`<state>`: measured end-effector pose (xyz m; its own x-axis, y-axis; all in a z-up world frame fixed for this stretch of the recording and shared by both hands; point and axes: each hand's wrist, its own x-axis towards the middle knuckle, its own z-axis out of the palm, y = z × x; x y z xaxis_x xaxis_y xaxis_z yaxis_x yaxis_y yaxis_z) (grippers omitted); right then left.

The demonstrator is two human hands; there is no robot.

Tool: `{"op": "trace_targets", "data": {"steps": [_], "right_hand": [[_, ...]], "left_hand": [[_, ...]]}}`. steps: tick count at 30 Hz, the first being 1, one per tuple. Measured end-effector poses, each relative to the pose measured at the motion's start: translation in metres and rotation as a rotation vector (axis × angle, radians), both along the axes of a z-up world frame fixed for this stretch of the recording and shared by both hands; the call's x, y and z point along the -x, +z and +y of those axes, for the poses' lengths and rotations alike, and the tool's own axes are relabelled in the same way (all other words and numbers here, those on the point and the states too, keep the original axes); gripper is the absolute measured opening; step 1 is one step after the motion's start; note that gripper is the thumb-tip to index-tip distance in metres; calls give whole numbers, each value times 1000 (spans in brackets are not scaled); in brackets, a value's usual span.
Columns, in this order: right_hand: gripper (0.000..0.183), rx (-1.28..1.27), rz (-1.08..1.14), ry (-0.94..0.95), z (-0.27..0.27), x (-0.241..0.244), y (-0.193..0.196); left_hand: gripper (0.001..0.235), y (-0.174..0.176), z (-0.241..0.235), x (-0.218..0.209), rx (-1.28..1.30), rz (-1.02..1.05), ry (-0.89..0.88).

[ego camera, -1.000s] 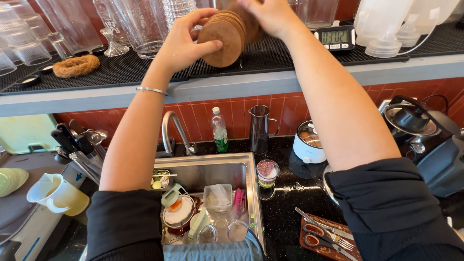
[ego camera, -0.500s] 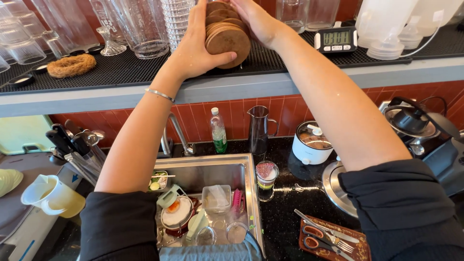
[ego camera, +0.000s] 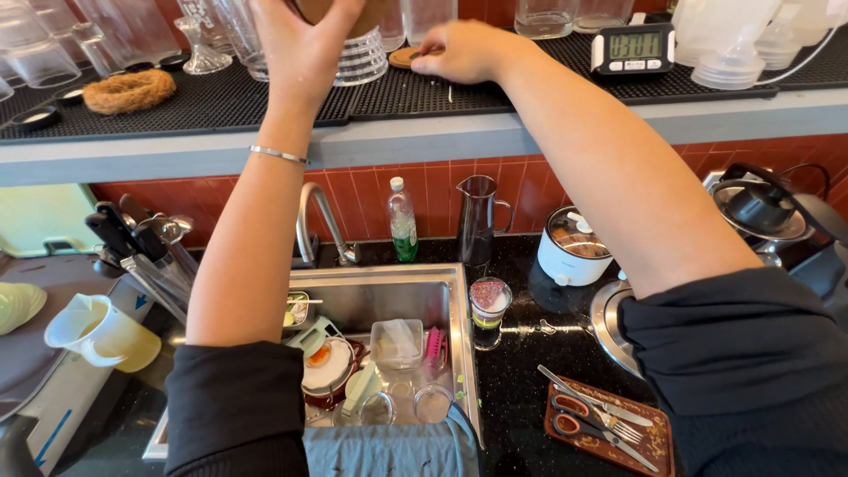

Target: The person washes a tall glass jar under running water in a kitchen sink, rinses it, and places it on a shelf. They then pick up and stack several round wooden coasters on the shelf. The person returns to the sink to wash a small glass jar with a pink scrubbing cloth, rinses it, and places it on the counter.

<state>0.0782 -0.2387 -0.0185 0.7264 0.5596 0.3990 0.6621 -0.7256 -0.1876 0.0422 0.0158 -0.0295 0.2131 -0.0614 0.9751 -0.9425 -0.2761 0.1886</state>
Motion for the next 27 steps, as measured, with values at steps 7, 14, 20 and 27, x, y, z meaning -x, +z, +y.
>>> {"op": "trace_targets", "data": {"steps": [7, 14, 20, 27], "right_hand": [[47, -55, 132, 519, 2, -47, -1], [43, -276, 294, 535, -16, -18, 24], [49, -377, 417, 49, -44, 8, 37], [61, -659, 680, 198, -39, 18, 34]], "left_hand": [[81, 29, -25, 55, -142, 62, -140], [84, 25, -27, 65, -244, 151, -105], [87, 27, -37, 67, -292, 303, -87], [81, 19, -39, 56, -442, 33, 150]]}}
